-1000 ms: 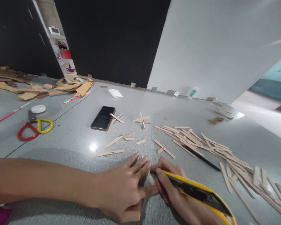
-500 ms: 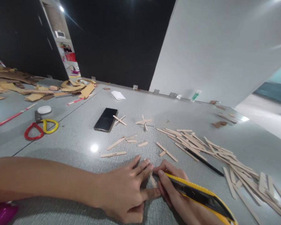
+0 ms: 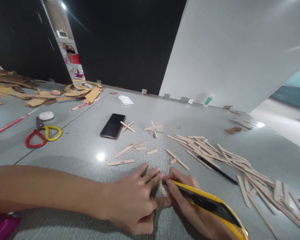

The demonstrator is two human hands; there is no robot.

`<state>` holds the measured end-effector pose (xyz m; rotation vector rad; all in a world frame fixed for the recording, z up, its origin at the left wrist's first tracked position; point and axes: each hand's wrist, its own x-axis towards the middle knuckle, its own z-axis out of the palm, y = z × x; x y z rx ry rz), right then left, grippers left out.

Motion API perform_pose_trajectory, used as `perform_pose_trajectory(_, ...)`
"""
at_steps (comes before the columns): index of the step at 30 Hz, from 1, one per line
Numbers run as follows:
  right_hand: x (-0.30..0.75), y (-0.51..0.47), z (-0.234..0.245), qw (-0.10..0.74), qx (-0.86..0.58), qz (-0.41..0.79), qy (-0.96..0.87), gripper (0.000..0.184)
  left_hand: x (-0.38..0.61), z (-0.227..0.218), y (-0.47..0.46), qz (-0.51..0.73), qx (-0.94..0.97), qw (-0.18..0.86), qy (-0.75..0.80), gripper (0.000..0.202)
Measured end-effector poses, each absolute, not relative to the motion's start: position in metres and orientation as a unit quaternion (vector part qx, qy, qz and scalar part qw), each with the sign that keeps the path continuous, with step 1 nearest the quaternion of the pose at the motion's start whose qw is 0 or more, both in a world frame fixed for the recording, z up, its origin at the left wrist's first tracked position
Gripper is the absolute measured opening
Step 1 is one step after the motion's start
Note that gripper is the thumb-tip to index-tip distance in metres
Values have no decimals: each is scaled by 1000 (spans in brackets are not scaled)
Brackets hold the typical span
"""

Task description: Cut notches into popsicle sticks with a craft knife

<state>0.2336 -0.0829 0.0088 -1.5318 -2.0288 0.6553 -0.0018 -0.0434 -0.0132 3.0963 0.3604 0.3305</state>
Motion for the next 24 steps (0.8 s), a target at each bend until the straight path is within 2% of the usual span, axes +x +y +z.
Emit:
perform_pose_trajectory(9,236,-78,20,194,-562,305,-744,42,-3,-13,-42,96,988,13,119,71)
perform_pose_trajectory(16,241,-83,2,218,-567,406,-682,49,-3,-16,-42,105,988,12,109,73)
perform_pose_trajectory(24,235,-85,-2,233,-582,340,-701,48,-3,-16,-42,108,989,2,103,72)
